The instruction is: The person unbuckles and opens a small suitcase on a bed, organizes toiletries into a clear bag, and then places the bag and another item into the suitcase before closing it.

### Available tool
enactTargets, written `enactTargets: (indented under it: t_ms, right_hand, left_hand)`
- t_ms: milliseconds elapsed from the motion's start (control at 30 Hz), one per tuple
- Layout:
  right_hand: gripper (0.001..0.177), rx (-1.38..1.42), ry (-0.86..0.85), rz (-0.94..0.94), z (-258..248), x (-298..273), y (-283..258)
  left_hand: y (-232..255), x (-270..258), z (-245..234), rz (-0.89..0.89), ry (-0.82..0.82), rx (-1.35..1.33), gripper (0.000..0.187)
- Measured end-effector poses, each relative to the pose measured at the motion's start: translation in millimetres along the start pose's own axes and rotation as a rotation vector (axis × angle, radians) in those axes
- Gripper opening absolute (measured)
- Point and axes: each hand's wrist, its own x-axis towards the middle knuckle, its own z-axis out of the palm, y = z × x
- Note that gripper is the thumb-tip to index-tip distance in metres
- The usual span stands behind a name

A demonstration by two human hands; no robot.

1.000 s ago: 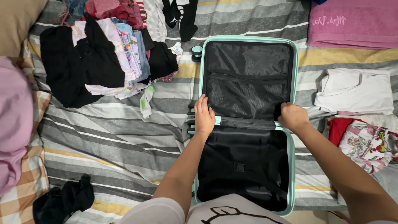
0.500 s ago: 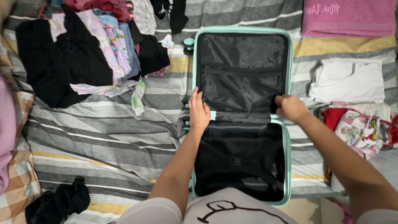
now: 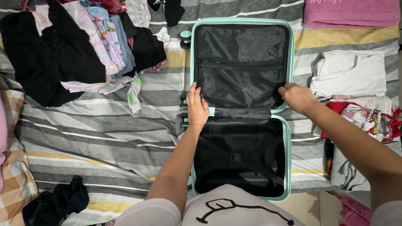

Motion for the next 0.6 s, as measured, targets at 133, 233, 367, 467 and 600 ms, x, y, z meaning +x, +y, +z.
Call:
enactTargets:
  t_ms: [133, 233, 367, 467, 600]
  right_hand:
    - [0.02, 0.126, -0.038, 0.043, -0.6, 1.2, 4.4]
    - [0.011, 0.157, -0.073, 0.086, 4.0, 2.6, 4.3]
    - [0.015, 0.069, -0.013, 0.07, 4.6, 10.5, 8.7]
    - [0.021, -0.027, 0.128, 0.023, 0.3, 26.3, 32.8]
    - [0.017, -0.11, 0.386, -0.018, -10.9, 74.1, 79.4]
  left_hand:
    - [-1.3, 1.6, -0.2, -0.001, -0.005, 0.011, 0.046]
    - [-2.0, -0.5, 0.7, 0.016, -0.003, 0.018, 0.048]
    - [-2.0, 0.9, 0.3, 0.005, -0.012, 0.0, 0.048]
    - [-2.0, -0.1, 1.6, -0.027, -0.043, 0.037, 0.051]
    - [0.4, 1.7, -2.6, 0.019, 0.046, -0.104, 0.065]
